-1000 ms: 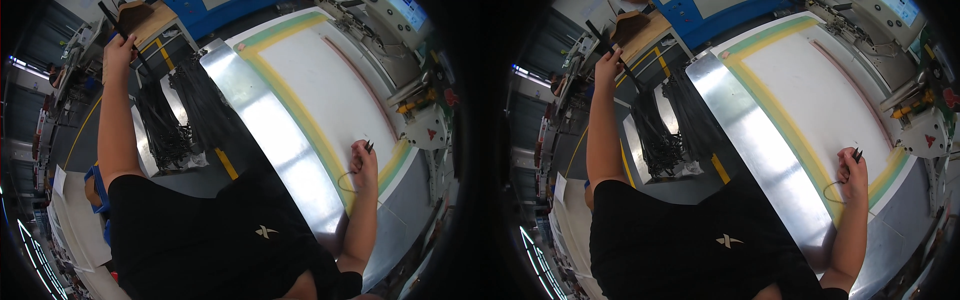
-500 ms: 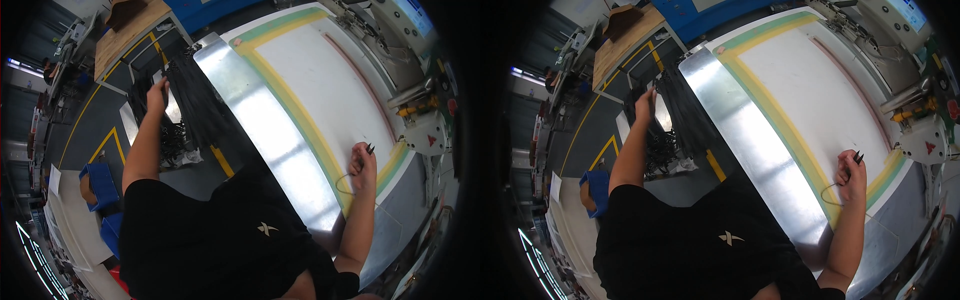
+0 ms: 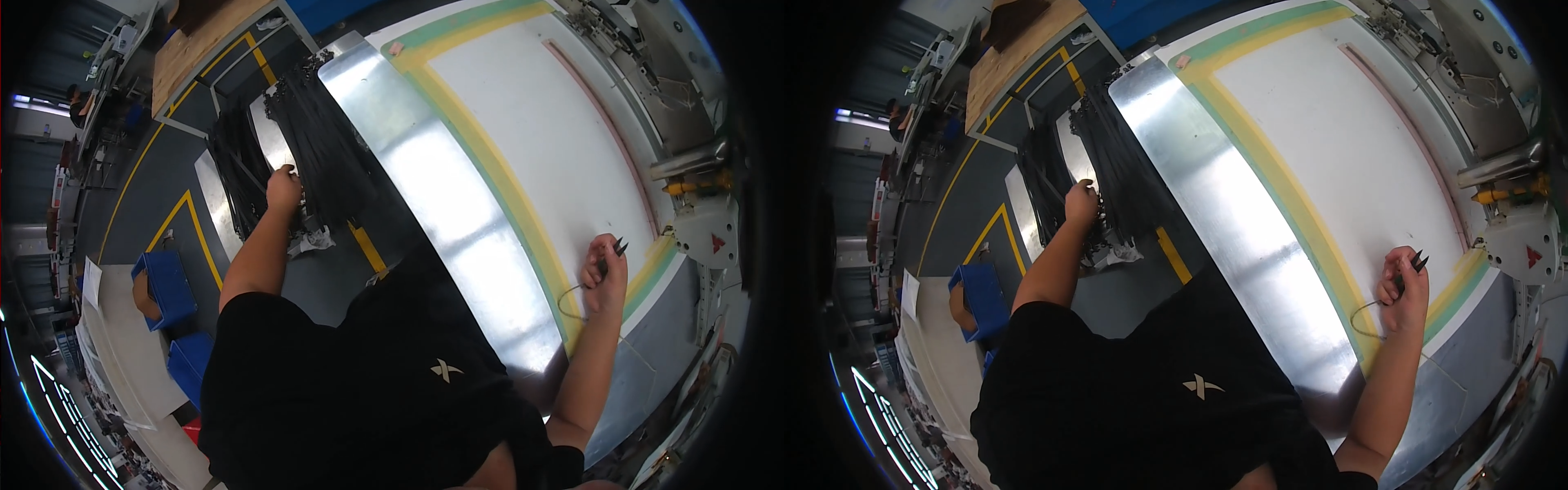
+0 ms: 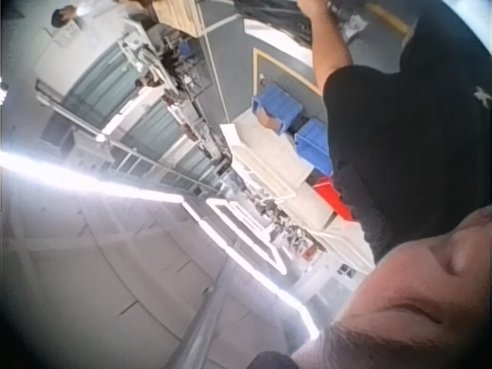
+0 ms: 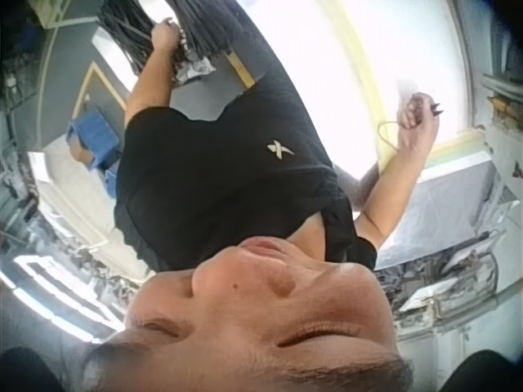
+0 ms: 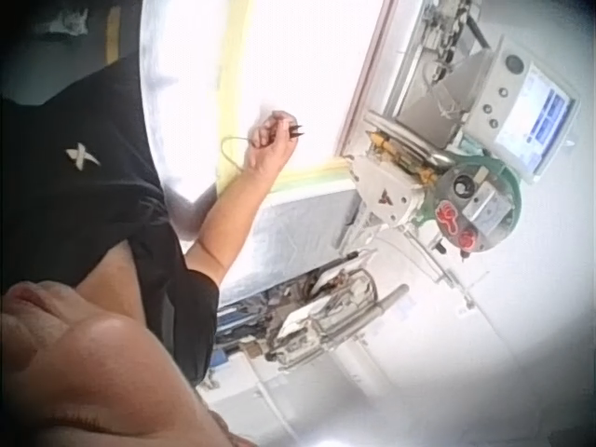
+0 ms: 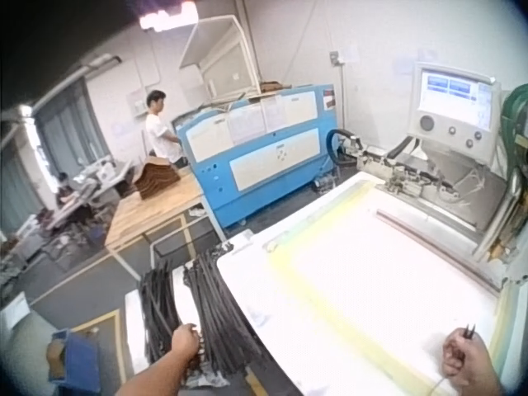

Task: Sewing black straps using an industrial sewing machine.

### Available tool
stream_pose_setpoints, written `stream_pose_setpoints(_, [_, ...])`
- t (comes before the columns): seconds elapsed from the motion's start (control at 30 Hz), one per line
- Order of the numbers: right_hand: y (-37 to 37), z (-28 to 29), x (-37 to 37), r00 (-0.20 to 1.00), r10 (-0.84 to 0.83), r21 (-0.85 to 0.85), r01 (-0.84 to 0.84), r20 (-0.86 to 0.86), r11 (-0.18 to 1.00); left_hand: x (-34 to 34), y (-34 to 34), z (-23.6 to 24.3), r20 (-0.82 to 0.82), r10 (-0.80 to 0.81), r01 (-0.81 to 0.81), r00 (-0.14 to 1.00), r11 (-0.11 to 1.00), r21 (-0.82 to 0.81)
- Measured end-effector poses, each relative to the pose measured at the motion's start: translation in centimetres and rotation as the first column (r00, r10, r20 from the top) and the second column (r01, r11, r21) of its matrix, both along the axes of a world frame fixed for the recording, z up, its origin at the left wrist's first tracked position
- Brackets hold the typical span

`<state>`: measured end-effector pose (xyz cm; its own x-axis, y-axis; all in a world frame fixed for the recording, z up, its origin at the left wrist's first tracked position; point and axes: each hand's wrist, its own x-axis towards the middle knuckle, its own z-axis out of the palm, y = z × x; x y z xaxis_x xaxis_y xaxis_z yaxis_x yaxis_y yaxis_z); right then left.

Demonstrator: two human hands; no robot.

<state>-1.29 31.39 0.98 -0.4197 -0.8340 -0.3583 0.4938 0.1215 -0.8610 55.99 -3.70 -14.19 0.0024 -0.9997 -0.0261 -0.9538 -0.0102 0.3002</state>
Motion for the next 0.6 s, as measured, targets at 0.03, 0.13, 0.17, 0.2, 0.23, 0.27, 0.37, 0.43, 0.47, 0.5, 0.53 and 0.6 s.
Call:
stream_pose_setpoints(0.03, [0.0,0.0,0.0,1.0,0.003,0.01,-0.003,0.008,1.0,1.2,0.0,0.0,0.017,0.119,-0.119,0.993,0.993,0.005])
stream_pose_setpoints(0.13, [0.0,0.0,-0.1,1.0,0.014,-0.009,-0.014,-0.024,1.0,4.8,0.6,0.1,0.125,0.099,-0.101,0.987,0.995,0.009])
stream_pose_setpoints(0.17, [0.0,0.0,-0.1,1.0,0.015,-0.001,-0.015,-0.017,1.0,5.8,0.7,-0.2,0.133,0.099,-0.102,0.986,0.995,0.017])
stream_pose_setpoints(0.2, [0.1,-0.1,-0.2,1.0,0.007,0.0,-0.007,-0.02,1.0,6.7,1.0,-0.7,0.199,0.056,-0.064,0.978,0.997,0.038])
stream_pose_setpoints(0.23, [0.1,-0.1,-0.2,1.0,-0.003,0.001,0.003,-0.023,1.0,6.9,1.1,-0.6,0.262,0.008,-0.026,0.965,0.998,0.062])
stream_pose_setpoints(0.27, [0.1,0.0,-0.2,1.0,-0.005,0.009,0.005,-0.031,1.0,6.9,1.1,-0.7,0.306,-0.004,-0.034,0.952,0.992,0.119])
stream_pose_setpoints(0.37, [0.3,-0.1,-0.2,0.999,-0.033,0.027,0.034,-0.035,0.999,5.3,1.2,-0.5,0.377,-0.102,0.037,0.92,0.984,0.176])
stream_pose_setpoints(0.43, [0.3,-0.2,-0.4,0.999,-0.03,0.03,0.031,-0.032,0.999,4.2,1.0,-0.3,0.423,-0.152,0.058,0.893,0.972,0.226])
stream_pose_setpoints(0.47, [0.4,-0.3,-0.5,0.999,-0.025,0.023,0.026,-0.03,0.999,3.7,0.7,0.0,0.466,-0.198,0.076,0.862,0.961,0.268])
stream_pose_setpoints(0.5, [0.5,-0.4,-0.7,0.999,-0.027,0.03,0.028,-0.027,0.999,3.3,0.5,0.3,0.467,-0.203,0.077,0.861,0.959,0.274])
stream_pose_setpoints(0.53, [0.5,-0.5,-0.7,0.999,-0.023,0.02,0.024,-0.035,1.0,2.9,0.2,0.6,0.51,-0.246,0.082,0.824,0.943,0.323])
stream_pose_setpoints(0.6, [0.6,-0.6,-0.7,0.999,-0.021,0.016,0.022,-0.042,1.0,2.5,-0.4,1.0,0.547,-0.296,0.086,0.783,0.923,0.376])
